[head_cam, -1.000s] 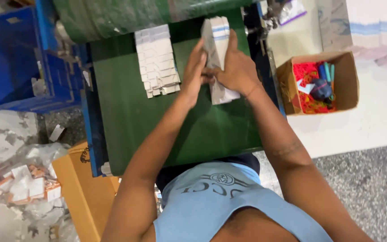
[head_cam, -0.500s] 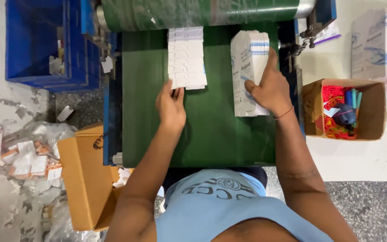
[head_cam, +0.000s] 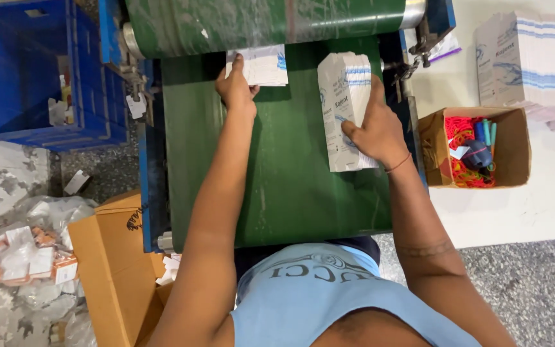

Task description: The person is gathering flattened cardboard soap cartons from a conveyor belt, aligning them, and bundling them using rubber bands.

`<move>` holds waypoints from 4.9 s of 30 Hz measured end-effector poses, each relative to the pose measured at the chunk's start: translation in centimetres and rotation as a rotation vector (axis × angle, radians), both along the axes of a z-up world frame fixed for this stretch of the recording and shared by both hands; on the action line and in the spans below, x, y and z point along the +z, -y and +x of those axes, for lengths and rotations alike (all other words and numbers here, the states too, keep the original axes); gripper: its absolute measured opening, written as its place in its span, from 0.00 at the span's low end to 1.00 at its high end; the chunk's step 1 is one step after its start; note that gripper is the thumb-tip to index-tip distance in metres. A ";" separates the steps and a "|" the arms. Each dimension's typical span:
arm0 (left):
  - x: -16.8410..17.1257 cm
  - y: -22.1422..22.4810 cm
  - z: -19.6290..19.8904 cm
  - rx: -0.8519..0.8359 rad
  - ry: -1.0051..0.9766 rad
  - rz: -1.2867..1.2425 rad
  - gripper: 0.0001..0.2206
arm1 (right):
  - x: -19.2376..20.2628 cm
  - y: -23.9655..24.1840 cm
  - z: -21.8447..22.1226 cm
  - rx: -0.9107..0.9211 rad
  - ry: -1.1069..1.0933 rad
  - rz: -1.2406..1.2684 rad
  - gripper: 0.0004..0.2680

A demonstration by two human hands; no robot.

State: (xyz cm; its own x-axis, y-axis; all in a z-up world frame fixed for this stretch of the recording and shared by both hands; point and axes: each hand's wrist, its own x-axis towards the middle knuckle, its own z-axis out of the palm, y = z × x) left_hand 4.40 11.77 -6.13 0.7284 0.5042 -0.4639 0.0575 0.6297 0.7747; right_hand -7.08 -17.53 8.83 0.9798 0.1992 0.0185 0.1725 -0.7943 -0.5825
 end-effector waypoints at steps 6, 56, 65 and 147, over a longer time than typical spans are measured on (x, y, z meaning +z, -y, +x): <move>-4.2 -2.9 -4.7 0.020 0.296 0.206 0.14 | 0.4 0.6 -0.5 0.029 -0.030 0.086 0.35; 5.4 11.1 -14.0 -0.828 0.723 1.149 0.70 | 1.8 -1.1 1.5 0.031 0.023 -0.125 0.43; 5.9 10.0 -14.6 -0.969 0.681 0.796 0.61 | 1.5 -1.2 0.7 0.023 0.002 -0.126 0.42; 9.0 -3.1 -24.0 -0.339 0.236 1.132 0.20 | 0.1 -3.4 0.3 0.096 0.049 -0.076 0.41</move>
State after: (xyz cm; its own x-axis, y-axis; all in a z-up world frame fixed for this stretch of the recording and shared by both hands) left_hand -19.64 14.88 2.90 0.9098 0.3063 0.2802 -0.1290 -0.4330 0.8921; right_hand -6.81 -14.17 8.95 0.9544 0.2946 0.0476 0.2768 -0.8142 -0.5103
